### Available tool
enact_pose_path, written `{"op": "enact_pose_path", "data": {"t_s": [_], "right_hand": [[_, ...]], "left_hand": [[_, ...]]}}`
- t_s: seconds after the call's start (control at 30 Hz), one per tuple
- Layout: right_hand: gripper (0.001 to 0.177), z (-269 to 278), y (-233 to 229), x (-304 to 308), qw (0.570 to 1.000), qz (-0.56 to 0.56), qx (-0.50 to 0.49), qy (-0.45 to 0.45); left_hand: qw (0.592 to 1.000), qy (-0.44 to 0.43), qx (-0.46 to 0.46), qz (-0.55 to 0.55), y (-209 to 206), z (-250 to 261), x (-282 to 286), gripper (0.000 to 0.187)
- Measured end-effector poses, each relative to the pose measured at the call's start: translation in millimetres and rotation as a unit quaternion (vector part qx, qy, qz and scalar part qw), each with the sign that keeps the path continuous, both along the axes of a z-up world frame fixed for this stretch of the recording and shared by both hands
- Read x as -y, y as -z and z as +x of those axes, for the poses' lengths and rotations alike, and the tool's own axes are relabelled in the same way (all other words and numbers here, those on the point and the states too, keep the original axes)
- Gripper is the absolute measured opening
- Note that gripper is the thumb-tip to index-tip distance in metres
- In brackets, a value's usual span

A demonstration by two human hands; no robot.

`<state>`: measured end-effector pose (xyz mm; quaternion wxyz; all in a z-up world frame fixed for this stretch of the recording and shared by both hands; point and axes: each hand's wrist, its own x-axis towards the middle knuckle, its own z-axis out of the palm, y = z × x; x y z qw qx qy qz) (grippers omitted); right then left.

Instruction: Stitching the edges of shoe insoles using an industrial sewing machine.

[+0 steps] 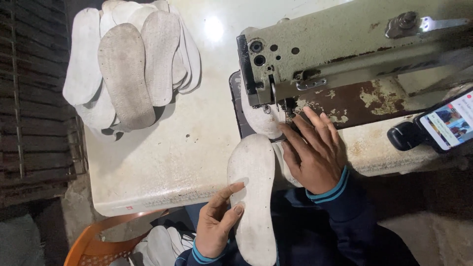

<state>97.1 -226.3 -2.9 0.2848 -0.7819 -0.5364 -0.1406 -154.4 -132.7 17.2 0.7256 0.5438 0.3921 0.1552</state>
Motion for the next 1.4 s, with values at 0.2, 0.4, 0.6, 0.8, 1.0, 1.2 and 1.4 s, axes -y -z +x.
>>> {"op": "enact_pose_path", "data": {"t_s": [0.2,0.4,0.6,0.8,1.0,1.2,1.4], "right_hand": [[0.031,-1.3,1.0,-0.9,1.0,0.011,0.0,0.007],[0.033,-1.3,0.3,0.6,1.0,0.004,-0.017,-0.002],[0.029,-0.9,1.1,1.9,1.0,0.019,-0.017,-0.007],[0.028,0.8,2.5,3.8,0.999,0.026,-0.031,-0.02],[0.032,3.6,3.5,6.6,0.999,0.008,-0.026,-0.03],[0.031,4.2,-0.6,6.6,0.998,0.011,-0.043,-0.044],[0.043,4.0,6.2,7.6,0.997,0.01,-0.058,-0.04]], "left_hand": [[1.0,0.018,-0.017,-0.006,-6.0,0.1,1.4,0.044],[1.0,0.029,0.0,0.007,-8.1,5.1,2.7,0.044],[0.999,0.025,0.01,-0.022,-13.1,15.6,4.3,0.045],[0.998,0.019,0.059,-0.032,-20.3,26.8,4.0,0.049],[0.998,0.026,0.046,-0.044,-25.1,33.1,5.1,0.056],[0.995,0.022,0.08,-0.049,-25.0,37.4,7.4,0.058],[0.998,0.023,0.05,-0.025,-23.8,40.8,7.9,0.058]]}}
